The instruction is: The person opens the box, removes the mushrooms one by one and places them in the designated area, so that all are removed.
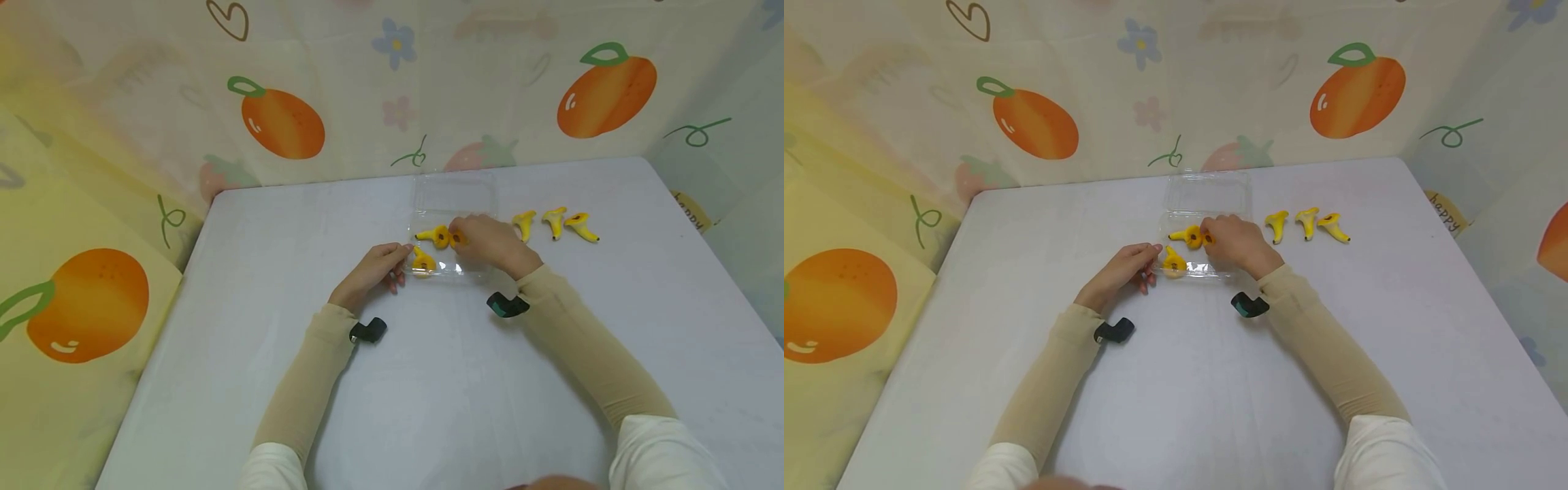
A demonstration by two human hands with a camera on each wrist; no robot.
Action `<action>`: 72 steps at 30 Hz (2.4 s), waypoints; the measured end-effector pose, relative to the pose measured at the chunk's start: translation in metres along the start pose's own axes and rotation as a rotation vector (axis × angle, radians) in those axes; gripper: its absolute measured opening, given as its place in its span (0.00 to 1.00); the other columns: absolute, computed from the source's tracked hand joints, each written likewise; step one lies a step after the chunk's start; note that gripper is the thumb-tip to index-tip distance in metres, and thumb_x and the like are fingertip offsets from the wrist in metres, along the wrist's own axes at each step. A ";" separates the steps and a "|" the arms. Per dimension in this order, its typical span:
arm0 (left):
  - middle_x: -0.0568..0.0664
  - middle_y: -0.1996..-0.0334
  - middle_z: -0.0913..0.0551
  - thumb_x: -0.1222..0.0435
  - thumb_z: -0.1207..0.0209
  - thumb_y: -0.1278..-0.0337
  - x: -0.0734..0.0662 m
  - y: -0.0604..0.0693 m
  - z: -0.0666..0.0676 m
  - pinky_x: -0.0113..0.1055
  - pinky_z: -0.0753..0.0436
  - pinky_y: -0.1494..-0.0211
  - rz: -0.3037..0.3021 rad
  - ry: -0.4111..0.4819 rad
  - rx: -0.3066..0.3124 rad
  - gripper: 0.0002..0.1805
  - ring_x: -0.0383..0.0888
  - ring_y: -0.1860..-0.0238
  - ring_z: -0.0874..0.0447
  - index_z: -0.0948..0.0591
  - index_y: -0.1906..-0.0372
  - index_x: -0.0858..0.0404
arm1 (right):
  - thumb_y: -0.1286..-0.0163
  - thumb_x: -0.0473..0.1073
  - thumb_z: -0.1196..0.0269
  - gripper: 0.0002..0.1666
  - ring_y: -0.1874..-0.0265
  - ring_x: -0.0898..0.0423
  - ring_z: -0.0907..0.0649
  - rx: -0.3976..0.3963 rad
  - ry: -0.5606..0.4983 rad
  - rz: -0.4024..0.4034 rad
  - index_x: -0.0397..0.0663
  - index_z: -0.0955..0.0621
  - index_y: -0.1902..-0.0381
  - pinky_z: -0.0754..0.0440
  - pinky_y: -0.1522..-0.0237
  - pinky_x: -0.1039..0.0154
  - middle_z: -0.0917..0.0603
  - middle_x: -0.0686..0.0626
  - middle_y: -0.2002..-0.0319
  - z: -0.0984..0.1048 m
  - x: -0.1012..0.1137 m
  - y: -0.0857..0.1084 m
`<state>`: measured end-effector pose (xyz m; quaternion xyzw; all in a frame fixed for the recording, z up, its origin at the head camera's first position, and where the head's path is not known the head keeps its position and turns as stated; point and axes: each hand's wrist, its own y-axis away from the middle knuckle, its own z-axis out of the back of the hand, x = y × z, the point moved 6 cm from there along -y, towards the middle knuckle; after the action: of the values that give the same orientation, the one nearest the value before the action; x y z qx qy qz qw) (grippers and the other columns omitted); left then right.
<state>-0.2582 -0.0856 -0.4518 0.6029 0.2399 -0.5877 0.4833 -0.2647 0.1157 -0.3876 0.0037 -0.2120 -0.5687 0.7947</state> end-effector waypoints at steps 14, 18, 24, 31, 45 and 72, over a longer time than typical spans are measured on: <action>0.47 0.80 0.26 0.50 0.48 0.25 0.001 0.000 0.001 0.30 0.20 0.80 -0.002 -0.002 0.000 0.23 0.42 0.80 0.20 0.31 0.76 0.59 | 0.28 0.44 0.42 0.23 0.40 0.44 0.22 0.055 -0.014 0.018 0.50 0.21 0.36 0.21 0.39 0.42 0.20 0.44 0.37 -0.006 0.005 0.001; 0.47 0.80 0.26 0.50 0.48 0.24 0.000 0.000 0.001 0.30 0.20 0.81 -0.011 -0.006 0.003 0.23 0.42 0.80 0.20 0.31 0.76 0.59 | 0.28 0.44 0.42 0.25 0.42 0.45 0.21 0.073 -0.031 0.024 0.49 0.23 0.35 0.20 0.40 0.43 0.21 0.43 0.37 -0.008 0.005 0.000; 0.47 0.80 0.26 0.51 0.48 0.24 -0.001 0.000 0.000 0.30 0.20 0.81 -0.010 0.001 0.007 0.23 0.41 0.80 0.20 0.31 0.76 0.60 | 0.28 0.46 0.41 0.27 0.44 0.46 0.20 0.091 -0.045 0.026 0.47 0.24 0.34 0.21 0.39 0.44 0.21 0.43 0.36 -0.011 0.004 -0.001; 0.47 0.80 0.27 0.51 0.48 0.24 -0.001 -0.001 0.000 0.30 0.20 0.81 -0.012 -0.008 0.013 0.23 0.41 0.80 0.20 0.31 0.76 0.60 | 0.30 0.44 0.43 0.27 0.45 0.47 0.20 0.093 -0.030 0.026 0.48 0.25 0.33 0.20 0.41 0.44 0.22 0.43 0.36 -0.010 0.004 0.000; 0.47 0.79 0.26 0.50 0.48 0.24 -0.001 0.000 0.000 0.30 0.20 0.81 0.002 -0.014 0.006 0.24 0.41 0.79 0.20 0.31 0.76 0.60 | 0.27 0.44 0.42 0.23 0.43 0.46 0.20 0.056 -0.046 0.030 0.48 0.23 0.35 0.21 0.38 0.43 0.20 0.43 0.38 -0.009 0.005 -0.002; 0.46 0.80 0.26 0.51 0.48 0.24 0.001 -0.001 0.000 0.30 0.21 0.81 -0.005 -0.009 0.002 0.23 0.41 0.80 0.21 0.31 0.76 0.60 | 0.29 0.40 0.38 0.24 0.49 0.48 0.21 0.004 -0.087 0.082 0.51 0.23 0.35 0.19 0.41 0.48 0.20 0.44 0.42 -0.005 0.009 0.002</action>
<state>-0.2588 -0.0859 -0.4526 0.5999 0.2386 -0.5921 0.4823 -0.2591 0.1073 -0.3883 -0.0283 -0.2472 -0.5349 0.8075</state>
